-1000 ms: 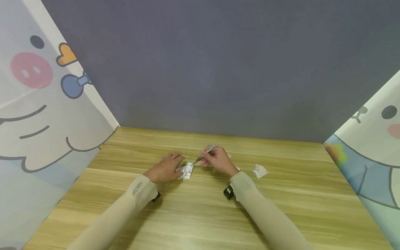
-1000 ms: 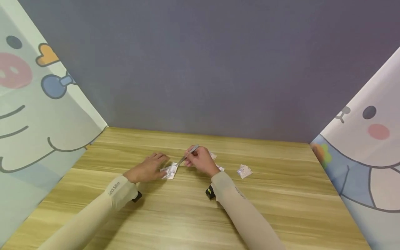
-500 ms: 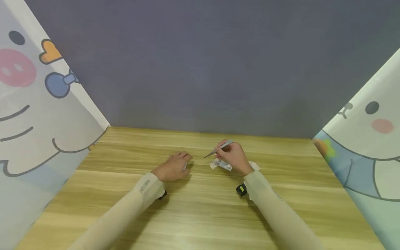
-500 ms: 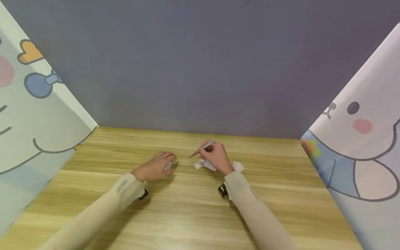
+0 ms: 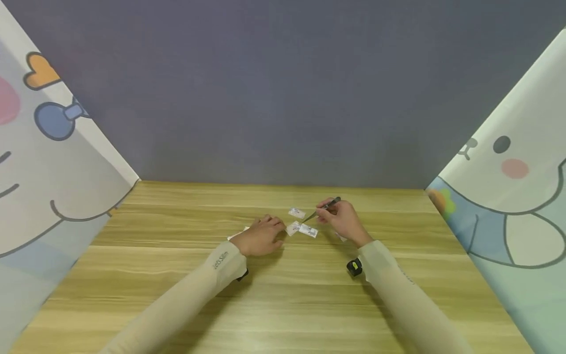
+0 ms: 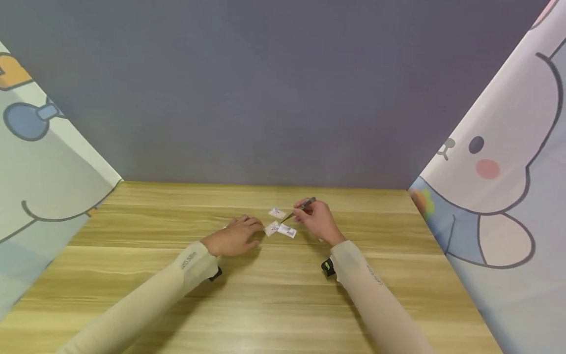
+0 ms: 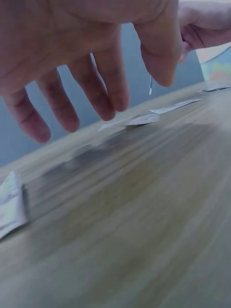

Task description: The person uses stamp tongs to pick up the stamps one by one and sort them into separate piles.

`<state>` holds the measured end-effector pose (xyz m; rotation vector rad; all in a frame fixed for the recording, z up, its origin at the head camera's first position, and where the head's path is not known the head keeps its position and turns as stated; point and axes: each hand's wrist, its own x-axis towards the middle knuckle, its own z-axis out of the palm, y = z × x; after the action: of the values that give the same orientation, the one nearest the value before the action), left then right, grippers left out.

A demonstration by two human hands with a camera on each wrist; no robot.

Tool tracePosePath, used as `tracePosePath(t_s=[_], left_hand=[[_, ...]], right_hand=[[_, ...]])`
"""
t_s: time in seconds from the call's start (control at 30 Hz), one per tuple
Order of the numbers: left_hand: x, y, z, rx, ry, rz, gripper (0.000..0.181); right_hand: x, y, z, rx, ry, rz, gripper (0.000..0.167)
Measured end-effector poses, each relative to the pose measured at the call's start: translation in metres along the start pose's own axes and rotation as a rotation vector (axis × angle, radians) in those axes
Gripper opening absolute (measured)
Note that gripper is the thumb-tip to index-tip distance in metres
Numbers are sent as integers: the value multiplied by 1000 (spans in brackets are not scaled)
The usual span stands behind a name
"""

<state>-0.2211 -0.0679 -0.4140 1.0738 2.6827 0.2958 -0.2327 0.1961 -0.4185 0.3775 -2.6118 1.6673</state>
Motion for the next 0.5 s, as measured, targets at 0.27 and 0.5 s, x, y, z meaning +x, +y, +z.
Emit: tracePosePath(t_s=[0.27,0.5], left_hand=[[7,3,5,30,-61,-18,44],[11,5,5,41,-73,-16,42]], right_hand=[[-6,5,-3,-3,-54,22,18],[-9,9,-4,-17,-35,24,18]])
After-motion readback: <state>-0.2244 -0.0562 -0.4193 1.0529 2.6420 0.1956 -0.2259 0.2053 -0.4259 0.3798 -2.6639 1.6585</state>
